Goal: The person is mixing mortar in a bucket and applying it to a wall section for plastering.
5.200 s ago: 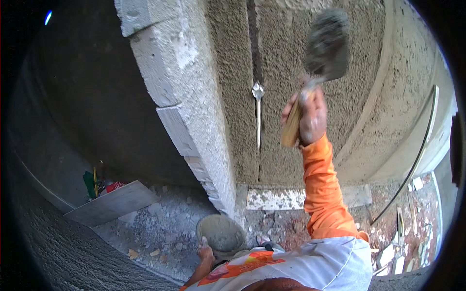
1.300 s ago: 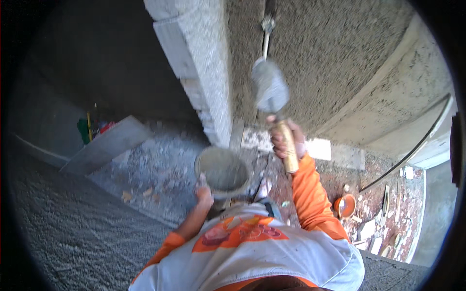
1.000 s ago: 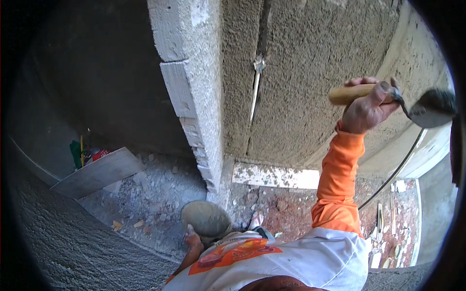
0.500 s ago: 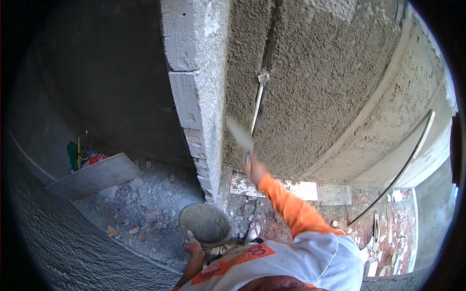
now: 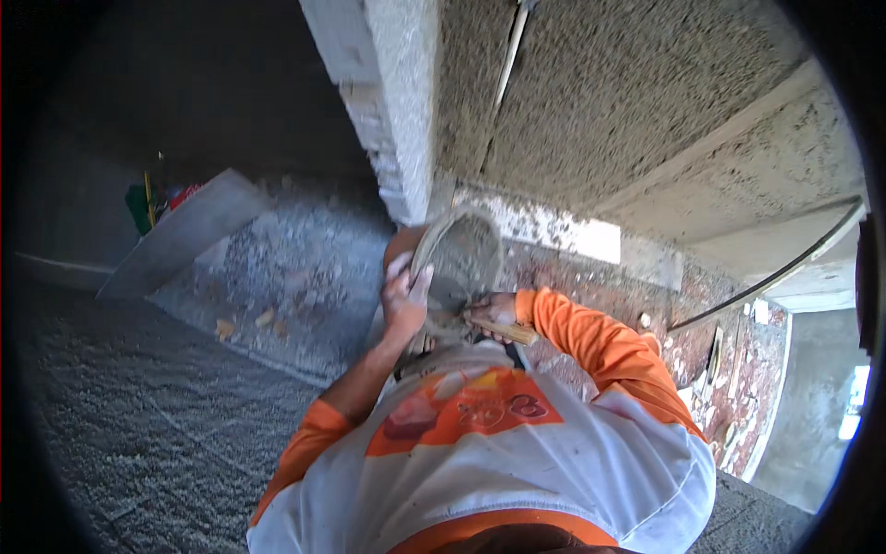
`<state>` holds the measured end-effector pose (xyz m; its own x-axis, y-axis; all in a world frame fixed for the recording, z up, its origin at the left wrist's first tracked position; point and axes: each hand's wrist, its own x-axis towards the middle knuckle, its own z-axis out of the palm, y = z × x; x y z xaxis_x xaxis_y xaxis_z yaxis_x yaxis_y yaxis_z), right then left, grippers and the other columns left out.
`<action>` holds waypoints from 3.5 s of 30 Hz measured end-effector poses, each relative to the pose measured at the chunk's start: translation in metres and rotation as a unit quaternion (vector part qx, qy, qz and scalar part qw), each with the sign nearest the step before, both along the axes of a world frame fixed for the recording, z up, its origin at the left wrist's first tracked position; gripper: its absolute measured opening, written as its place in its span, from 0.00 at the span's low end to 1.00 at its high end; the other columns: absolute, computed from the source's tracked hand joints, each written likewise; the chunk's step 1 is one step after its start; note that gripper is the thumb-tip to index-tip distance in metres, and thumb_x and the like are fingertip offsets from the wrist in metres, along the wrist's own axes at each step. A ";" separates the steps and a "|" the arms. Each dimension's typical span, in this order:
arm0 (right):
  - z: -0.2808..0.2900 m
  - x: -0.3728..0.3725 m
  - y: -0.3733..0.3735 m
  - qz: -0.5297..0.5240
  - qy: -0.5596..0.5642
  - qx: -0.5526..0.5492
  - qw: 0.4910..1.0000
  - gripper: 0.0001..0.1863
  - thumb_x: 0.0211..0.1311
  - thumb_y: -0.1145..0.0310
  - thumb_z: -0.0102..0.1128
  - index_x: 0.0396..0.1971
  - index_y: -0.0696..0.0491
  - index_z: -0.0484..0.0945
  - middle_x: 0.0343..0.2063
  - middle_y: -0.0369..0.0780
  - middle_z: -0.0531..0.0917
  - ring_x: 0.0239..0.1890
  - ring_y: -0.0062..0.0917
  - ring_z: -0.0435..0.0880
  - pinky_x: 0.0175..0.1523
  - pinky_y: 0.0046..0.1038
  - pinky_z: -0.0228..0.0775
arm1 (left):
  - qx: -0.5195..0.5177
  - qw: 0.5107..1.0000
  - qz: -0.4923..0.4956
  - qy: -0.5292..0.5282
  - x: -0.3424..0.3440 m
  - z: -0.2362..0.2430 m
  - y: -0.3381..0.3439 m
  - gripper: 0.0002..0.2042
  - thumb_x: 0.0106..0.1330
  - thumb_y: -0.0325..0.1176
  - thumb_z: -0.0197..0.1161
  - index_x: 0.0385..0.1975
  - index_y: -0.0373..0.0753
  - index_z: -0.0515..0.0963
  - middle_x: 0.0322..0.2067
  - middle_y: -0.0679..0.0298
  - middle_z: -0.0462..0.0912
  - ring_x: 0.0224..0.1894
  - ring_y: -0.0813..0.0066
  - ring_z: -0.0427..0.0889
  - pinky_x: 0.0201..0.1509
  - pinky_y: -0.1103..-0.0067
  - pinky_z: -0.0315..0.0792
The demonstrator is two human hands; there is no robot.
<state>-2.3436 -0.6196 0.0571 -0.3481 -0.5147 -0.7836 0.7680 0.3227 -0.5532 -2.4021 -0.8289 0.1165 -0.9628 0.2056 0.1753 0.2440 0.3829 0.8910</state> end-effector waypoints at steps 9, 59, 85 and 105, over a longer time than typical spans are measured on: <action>0.023 0.052 -0.003 -0.291 -0.117 -0.492 0.812 0.26 0.62 0.50 0.36 0.56 0.49 0.57 0.19 0.37 0.69 0.12 0.20 0.67 0.11 0.21 0.60 | 0.183 0.938 0.168 -0.242 -0.018 -0.016 -0.018 0.16 0.59 0.41 0.56 0.32 0.31 0.76 0.33 0.61 0.77 0.35 0.78 0.72 0.41 0.81 0.66; 0.006 0.011 -0.025 -0.138 -0.128 -0.196 0.963 0.22 0.61 0.51 0.41 0.49 0.49 0.67 0.23 0.39 0.73 0.15 0.22 0.72 0.15 0.26 0.65 | -0.011 0.998 -0.018 0.054 -0.003 0.003 -0.010 0.11 0.54 0.31 0.60 0.34 0.32 0.76 0.41 0.57 0.74 0.40 0.65 0.75 0.45 0.76 0.66; 0.369 -0.120 0.062 -0.519 0.844 0.122 0.052 0.24 0.60 0.62 0.49 0.49 0.54 0.51 0.20 0.38 0.72 0.19 0.20 0.72 0.27 0.20 0.69 | -0.098 0.907 0.342 -0.224 0.040 -0.139 -0.133 0.33 0.58 0.58 0.45 0.42 0.26 0.71 0.43 0.42 0.72 0.47 0.48 0.69 0.53 0.68 0.61; -0.020 0.059 0.011 -0.092 0.373 0.284 0.878 0.21 0.45 0.62 0.57 0.38 0.56 0.66 0.22 0.48 0.75 0.27 0.40 0.77 0.33 0.35 0.68 | -0.107 0.902 0.288 -0.303 0.004 -0.148 -0.121 0.25 0.61 0.49 0.48 0.42 0.29 0.72 0.43 0.50 0.74 0.46 0.58 0.71 0.51 0.73 0.62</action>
